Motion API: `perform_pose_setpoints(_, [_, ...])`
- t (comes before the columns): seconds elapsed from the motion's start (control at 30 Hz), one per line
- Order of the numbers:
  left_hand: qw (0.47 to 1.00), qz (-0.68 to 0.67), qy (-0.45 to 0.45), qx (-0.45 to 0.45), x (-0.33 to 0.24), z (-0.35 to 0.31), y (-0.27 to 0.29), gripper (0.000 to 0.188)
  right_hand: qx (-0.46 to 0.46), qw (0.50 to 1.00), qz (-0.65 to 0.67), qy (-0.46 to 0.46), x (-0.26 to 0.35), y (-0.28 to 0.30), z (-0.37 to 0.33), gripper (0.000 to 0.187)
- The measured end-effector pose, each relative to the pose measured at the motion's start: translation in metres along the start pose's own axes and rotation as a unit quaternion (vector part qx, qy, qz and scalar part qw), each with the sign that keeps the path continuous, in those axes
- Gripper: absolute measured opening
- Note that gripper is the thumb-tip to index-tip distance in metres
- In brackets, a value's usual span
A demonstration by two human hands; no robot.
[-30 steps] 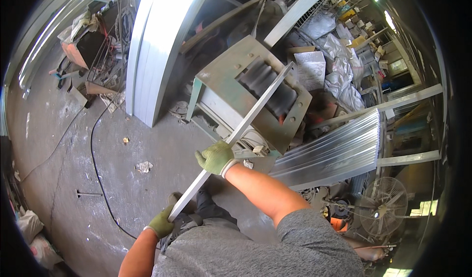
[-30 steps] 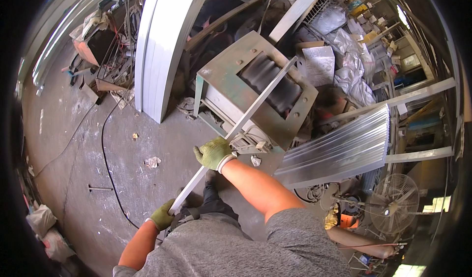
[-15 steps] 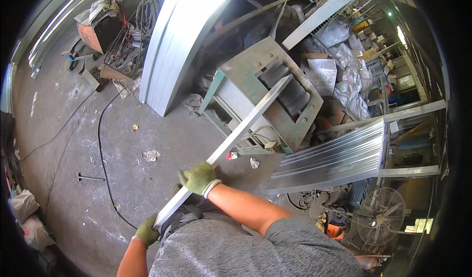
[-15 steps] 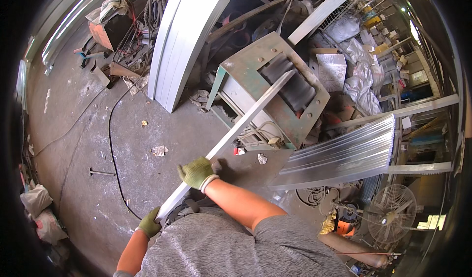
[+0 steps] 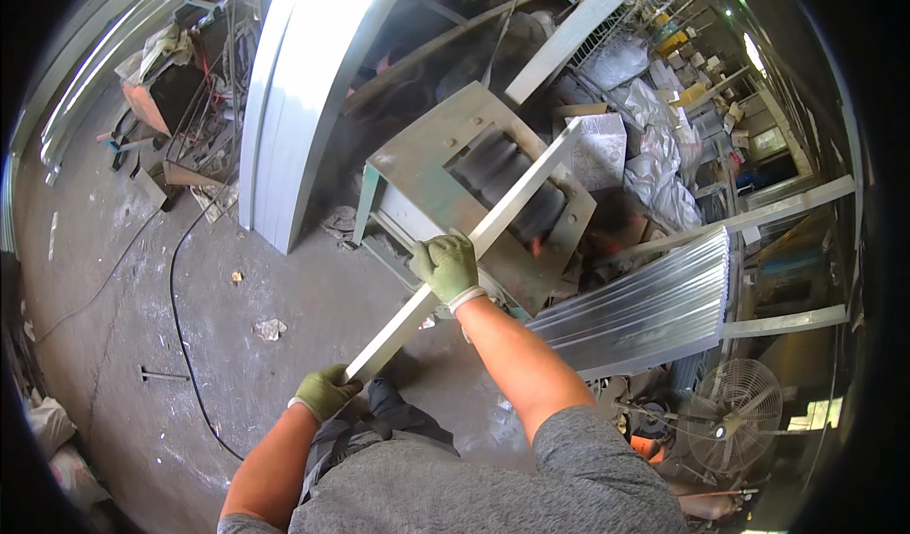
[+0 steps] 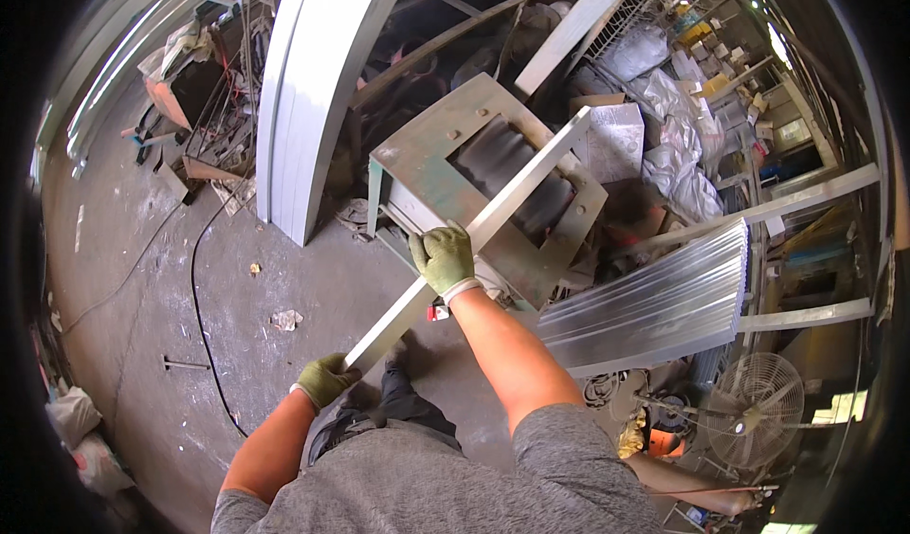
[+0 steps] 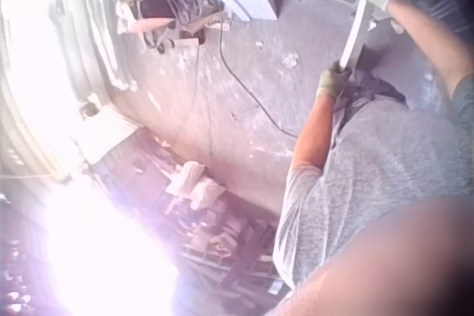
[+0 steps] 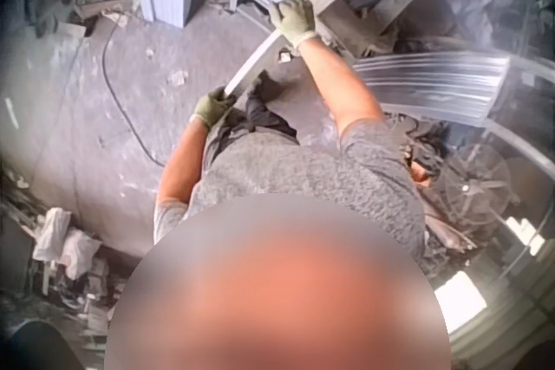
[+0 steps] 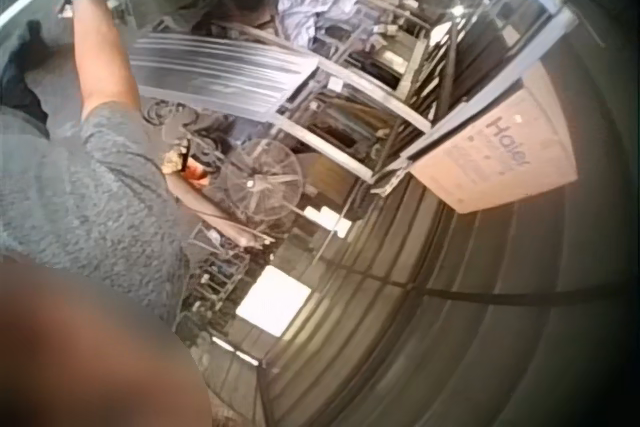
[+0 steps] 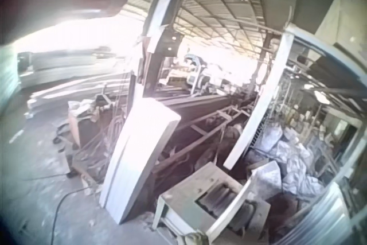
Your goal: The person repeatedly feeds long metal sheets through a roller machine, then stacks the processed sheets on the floor. The person handles each sheet individually, guiding it through the rollers and placing it in a growing pile.
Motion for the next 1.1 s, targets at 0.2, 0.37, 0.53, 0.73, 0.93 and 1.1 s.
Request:
perform_pose_setpoints(0.2, [0.999, 0.03, 0.021, 0.011, -0.025, 0.021, 0.001, 0.05, 0.005, 0.999, -0.032, -0.01, -0.025, -0.019, 0.012, 0.051])
perform_pose_setpoints(0.37, [0.998, 0.017, 0.055, -0.025, -0.035, 0.032, -0.002, 0.055, 0.046, 0.999, 0.006, -0.013, -0.054, -0.023, 0.021, 0.045])
perform_pose_setpoints(0.53, [0.996, 0.029, 0.023, -0.076, -0.051, 0.034, -0.008, 0.051, 0.096, 0.991, -0.091, 0.022, -0.064, -0.021, 0.013, 0.047])
perform_pose_setpoints(0.73, [0.993, 0.061, 0.014, -0.097, -0.04, 0.022, -0.016, 0.054, 0.111, 0.987, -0.109, 0.036, -0.052, -0.021, 0.004, 0.042])
perform_pose_setpoints(0.93, [0.993, 0.038, -0.003, -0.112, 0.019, -0.005, 0.005, 0.059, 0.093, 0.99, -0.089, 0.05, 0.01, -0.043, -0.016, 0.042])
perform_pose_setpoints(1.1, [0.99, 0.037, -0.022, -0.135, 0.054, -0.03, 0.019, 0.053, 0.065, 0.993, -0.075, 0.058, 0.051, -0.05, -0.032, 0.046])
Point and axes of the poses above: each hand's wrist, its own z-axis towards the middle knuckle, its own y-axis out of the back of the hand, x = y × z, the point moved 8 cm from there along z, towards the middle knuckle, and after that the axes turned 5 degrees about -x, right-handed, at the moved point
